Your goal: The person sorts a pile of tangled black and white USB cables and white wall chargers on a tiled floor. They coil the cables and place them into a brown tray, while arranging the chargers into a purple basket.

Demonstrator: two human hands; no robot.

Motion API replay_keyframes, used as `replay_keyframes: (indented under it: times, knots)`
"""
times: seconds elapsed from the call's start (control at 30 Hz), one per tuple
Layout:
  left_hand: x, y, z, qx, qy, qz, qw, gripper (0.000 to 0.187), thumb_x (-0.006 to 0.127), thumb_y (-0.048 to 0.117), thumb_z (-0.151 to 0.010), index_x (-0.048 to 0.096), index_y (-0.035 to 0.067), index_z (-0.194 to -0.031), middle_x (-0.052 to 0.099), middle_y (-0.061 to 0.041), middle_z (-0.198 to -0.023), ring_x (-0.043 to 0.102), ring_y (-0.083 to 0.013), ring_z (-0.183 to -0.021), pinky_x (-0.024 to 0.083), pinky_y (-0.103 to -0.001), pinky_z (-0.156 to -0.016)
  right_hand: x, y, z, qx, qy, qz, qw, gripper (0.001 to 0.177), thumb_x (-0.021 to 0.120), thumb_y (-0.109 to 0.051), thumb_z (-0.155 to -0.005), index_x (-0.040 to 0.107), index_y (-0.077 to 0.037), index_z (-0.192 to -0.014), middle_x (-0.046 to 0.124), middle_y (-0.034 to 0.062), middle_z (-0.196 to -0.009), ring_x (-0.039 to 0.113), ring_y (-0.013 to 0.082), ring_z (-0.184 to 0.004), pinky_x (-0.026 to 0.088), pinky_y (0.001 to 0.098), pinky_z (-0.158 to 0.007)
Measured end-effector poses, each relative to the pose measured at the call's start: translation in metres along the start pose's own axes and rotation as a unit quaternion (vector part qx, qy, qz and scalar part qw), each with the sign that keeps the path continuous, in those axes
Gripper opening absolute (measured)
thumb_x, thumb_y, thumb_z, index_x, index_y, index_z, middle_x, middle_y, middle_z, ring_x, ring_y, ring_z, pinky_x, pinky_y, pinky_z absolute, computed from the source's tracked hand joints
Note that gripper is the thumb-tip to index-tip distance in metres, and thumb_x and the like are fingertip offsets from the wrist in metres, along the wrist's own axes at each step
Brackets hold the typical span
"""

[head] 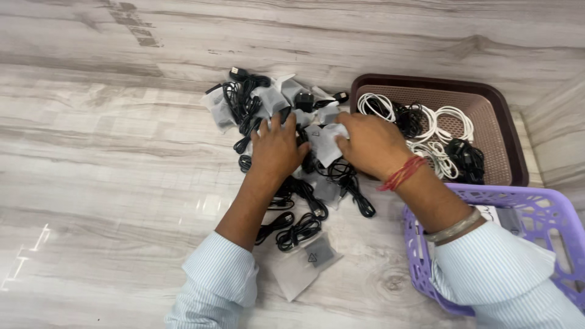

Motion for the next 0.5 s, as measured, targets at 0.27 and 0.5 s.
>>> replay_keyframes:
  times: [0.27,0.5]
  knots:
    - [0.012,-0.05,0.027,-0.017,-0.023,0.009,1.0,0.049,0.081,0.031,-0.077,0.064,0.02,-0.122,0.065,-0.009,-0.123,0.064,-0.0359,-0.112,0.056,-0.049,-0.086,0.07,-0.086,-0.046,-0.025,-0.051,0.093,0.994,0.023,0.062,-0.02,-0.091,0.066,-0.006,-0.108,0.074,0.0191,-0.093,0.073,0.0382,-0.089,0.057,0.0508,-0.076]
    - [-0.009,-0.054,0.012,0.005,-0.04,0.053,0.998,0.013,0.073,0.018,-0.085,0.074,0.016,-0.098,0.075,-0.01,-0.09,0.072,-0.032,-0.087,0.056,-0.048,-0.073,0.073,-0.079,-0.034,0.066,0.04,0.006,0.997,0.038,0.07,-0.027,-0.09,0.06,-0.002,-0.116,0.071,0.0224,-0.094,0.069,0.0422,-0.087,0.056,0.0522,-0.075]
Point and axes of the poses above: each hand's wrist, its own z-axis away from the middle knuckle, its own x-axis out of the palm, y = z × x, the point moved 6 cm from there along -z, towards the middle knuckle
